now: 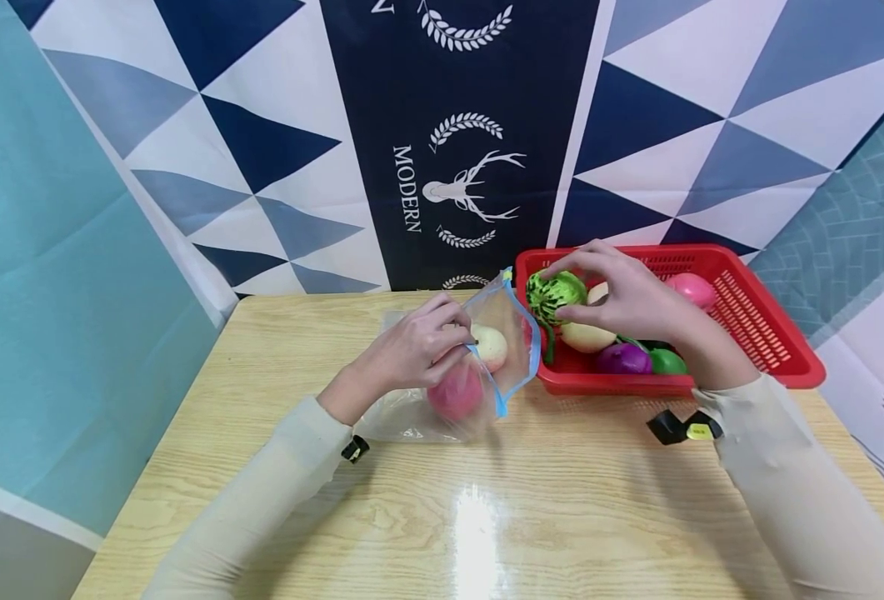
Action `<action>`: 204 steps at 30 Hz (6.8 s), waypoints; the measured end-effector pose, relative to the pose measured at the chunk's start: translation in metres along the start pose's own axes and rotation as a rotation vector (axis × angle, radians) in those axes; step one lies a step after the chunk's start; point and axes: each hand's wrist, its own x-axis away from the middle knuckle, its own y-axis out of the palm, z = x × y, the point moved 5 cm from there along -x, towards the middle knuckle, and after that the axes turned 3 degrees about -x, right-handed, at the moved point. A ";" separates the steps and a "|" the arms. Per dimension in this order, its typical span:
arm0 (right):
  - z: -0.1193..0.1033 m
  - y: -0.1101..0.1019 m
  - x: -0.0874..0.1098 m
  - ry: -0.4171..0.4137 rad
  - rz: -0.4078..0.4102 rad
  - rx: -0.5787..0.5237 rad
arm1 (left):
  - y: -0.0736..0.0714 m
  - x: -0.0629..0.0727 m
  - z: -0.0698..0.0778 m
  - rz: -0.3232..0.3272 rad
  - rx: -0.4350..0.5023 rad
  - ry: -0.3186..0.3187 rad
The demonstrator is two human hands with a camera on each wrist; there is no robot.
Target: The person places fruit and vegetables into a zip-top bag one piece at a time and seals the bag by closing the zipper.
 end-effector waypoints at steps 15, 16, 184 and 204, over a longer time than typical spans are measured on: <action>-0.022 0.056 0.004 -0.162 -0.137 -0.010 | 0.000 0.000 0.002 -0.009 -0.004 -0.011; -0.022 0.057 0.004 -0.158 -0.142 -0.002 | 0.000 0.000 0.002 -0.011 -0.005 -0.012; -0.021 0.057 -0.023 -0.118 0.012 0.006 | -0.001 -0.005 0.002 0.027 -0.023 -0.069; -0.014 0.049 -0.018 -0.053 0.054 -0.099 | -0.003 -0.008 0.004 0.041 -0.039 -0.054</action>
